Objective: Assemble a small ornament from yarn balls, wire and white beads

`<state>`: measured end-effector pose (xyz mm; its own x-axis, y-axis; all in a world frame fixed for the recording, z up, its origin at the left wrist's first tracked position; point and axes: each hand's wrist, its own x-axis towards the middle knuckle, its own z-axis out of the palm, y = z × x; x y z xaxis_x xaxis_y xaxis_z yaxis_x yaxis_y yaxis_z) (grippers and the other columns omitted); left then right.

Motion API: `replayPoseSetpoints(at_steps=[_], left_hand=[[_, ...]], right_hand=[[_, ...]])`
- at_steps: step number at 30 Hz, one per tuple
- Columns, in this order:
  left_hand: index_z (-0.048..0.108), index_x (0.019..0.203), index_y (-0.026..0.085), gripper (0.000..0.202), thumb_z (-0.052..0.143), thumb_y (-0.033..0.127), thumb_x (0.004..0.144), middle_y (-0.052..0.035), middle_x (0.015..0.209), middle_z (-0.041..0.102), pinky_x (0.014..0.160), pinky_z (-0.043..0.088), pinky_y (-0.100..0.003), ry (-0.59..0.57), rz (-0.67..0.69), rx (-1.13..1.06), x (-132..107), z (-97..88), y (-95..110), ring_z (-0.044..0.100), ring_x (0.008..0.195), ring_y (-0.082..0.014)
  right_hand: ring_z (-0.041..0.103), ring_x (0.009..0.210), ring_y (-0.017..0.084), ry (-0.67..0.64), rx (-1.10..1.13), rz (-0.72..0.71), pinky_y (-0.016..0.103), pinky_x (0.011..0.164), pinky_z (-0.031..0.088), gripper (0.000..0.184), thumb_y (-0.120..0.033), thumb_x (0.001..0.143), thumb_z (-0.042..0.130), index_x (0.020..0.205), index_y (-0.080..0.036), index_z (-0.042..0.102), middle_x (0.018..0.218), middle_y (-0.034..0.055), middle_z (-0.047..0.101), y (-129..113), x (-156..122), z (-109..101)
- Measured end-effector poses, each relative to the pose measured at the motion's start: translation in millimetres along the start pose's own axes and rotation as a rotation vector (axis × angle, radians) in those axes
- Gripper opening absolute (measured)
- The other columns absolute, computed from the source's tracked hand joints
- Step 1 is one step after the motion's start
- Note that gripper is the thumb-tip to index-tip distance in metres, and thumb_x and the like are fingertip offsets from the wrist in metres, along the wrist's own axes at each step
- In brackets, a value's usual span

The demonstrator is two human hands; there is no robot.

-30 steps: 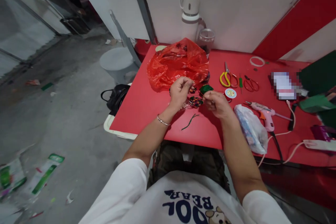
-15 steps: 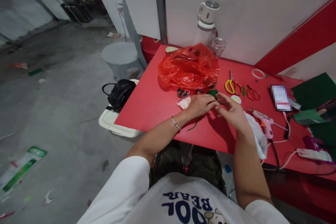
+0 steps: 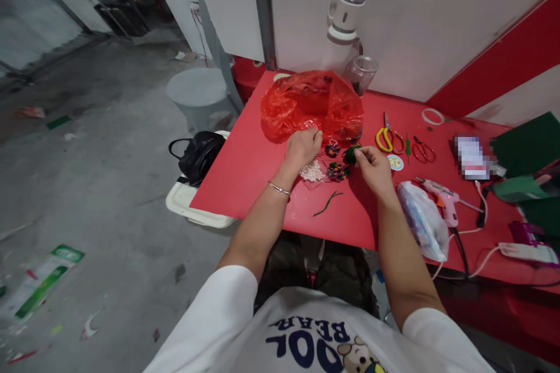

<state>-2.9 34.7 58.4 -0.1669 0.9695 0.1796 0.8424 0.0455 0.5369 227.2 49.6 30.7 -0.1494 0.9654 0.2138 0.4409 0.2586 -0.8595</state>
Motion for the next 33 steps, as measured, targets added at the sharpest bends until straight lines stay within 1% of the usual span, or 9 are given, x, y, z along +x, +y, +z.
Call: replayPoseSetpoints(at_steps=[3,6,10,13,17,21,27,30,33], left_hand=[[0.077,0.101,0.017,0.033,0.046,0.026,0.105,-0.0142,0.108,0.079,0.088,0.048,-0.035,-0.016,0.077,-0.014,2.4,1.4,-6.8,0.071,0.101,-0.0257],[0.078,0.115,0.019,0.029,0.055,0.022,0.097,-0.0134,0.121,0.078,0.095,0.050,-0.037,-0.065,0.072,0.028,3.8,4.8,-13.5,0.069,0.112,-0.0277],[0.081,0.094,0.020,0.024,0.057,0.018,0.091,-0.0131,0.107,0.080,0.090,0.051,-0.038,-0.152,0.108,0.104,4.8,8.2,-19.5,0.069,0.105,-0.0286],[0.078,0.080,0.020,0.021,0.060,0.019,0.089,-0.0133,0.092,0.078,0.080,0.049,-0.038,-0.112,0.107,0.072,5.9,8.8,-24.6,0.068,0.093,-0.0282],[0.074,0.070,0.021,0.018,0.063,0.018,0.084,-0.0114,0.074,0.072,0.074,0.046,-0.037,-0.013,0.017,0.046,7.4,8.9,-32.8,0.065,0.084,-0.0277],[0.075,0.074,0.021,0.016,0.064,0.017,0.085,-0.0114,0.081,0.072,0.077,0.047,-0.037,0.043,0.036,0.056,5.6,4.9,-30.9,0.064,0.087,-0.0271],[0.081,0.089,0.020,0.016,0.066,0.018,0.087,-0.0090,0.091,0.074,0.082,0.047,-0.035,-0.108,0.293,-0.043,-4.2,-8.5,-14.1,0.063,0.087,-0.0230],[0.081,0.087,0.019,0.016,0.065,0.016,0.085,-0.0085,0.087,0.073,0.079,0.045,-0.035,-0.142,0.310,-0.044,-8.0,-9.3,-14.0,0.063,0.083,-0.0222],[0.078,0.085,0.020,0.011,0.069,0.017,0.079,-0.0048,0.080,0.072,0.073,0.043,-0.032,-0.274,0.341,-0.101,-14.9,-7.2,-20.7,0.060,0.075,-0.0185]], right_hand=[[0.062,0.073,0.020,0.069,-0.043,-0.013,0.034,0.073,0.049,0.036,-0.055,0.092,0.058,0.092,-0.021,0.069,0.083,0.0050,0.072,6.9,-6.3,6.4],[0.066,0.076,0.021,0.026,-0.099,-0.044,0.034,0.076,0.050,0.034,-0.053,0.097,0.054,0.095,-0.022,0.068,0.083,0.0053,0.074,7.8,-12.5,12.0],[0.071,0.086,0.024,-0.071,-0.253,-0.099,0.036,0.081,0.050,0.033,-0.048,0.102,0.049,0.101,-0.023,0.071,0.097,0.0089,0.079,1.6,-17.9,17.7],[0.072,0.095,0.028,-0.044,-0.359,-0.052,0.038,0.084,0.050,0.034,-0.043,0.103,0.048,0.110,-0.020,0.072,0.110,0.0129,0.081,-1.6,-19.0,18.3],[0.071,0.094,0.029,0.046,-0.444,0.002,0.038,0.083,0.048,0.035,-0.041,0.104,0.047,0.111,-0.018,0.073,0.104,0.0150,0.080,-2.6,-17.5,14.5],[0.072,0.094,0.028,0.075,-0.368,-0.097,0.037,0.086,0.049,0.037,-0.043,0.106,0.044,0.109,-0.019,0.071,0.102,0.0142,0.079,-5.1,-18.6,13.7],[0.072,0.092,0.027,-0.012,-0.366,-0.171,0.037,0.085,0.049,0.037,-0.045,0.107,0.041,0.110,-0.021,0.070,0.103,0.0128,0.079,-8.6,-24.7,19.1],[0.071,0.097,0.028,-0.004,-0.393,-0.192,0.037,0.086,0.049,0.039,-0.044,0.108,0.040,0.111,-0.020,0.070,0.108,0.0138,0.078,-10.5,-26.1,19.1],[0.072,0.096,0.027,-0.008,-0.391,-0.188,0.036,0.086,0.048,0.039,-0.044,0.108,0.039,0.111,-0.021,0.071,0.108,0.0135,0.078,-13.7,-28.4,19.3]])
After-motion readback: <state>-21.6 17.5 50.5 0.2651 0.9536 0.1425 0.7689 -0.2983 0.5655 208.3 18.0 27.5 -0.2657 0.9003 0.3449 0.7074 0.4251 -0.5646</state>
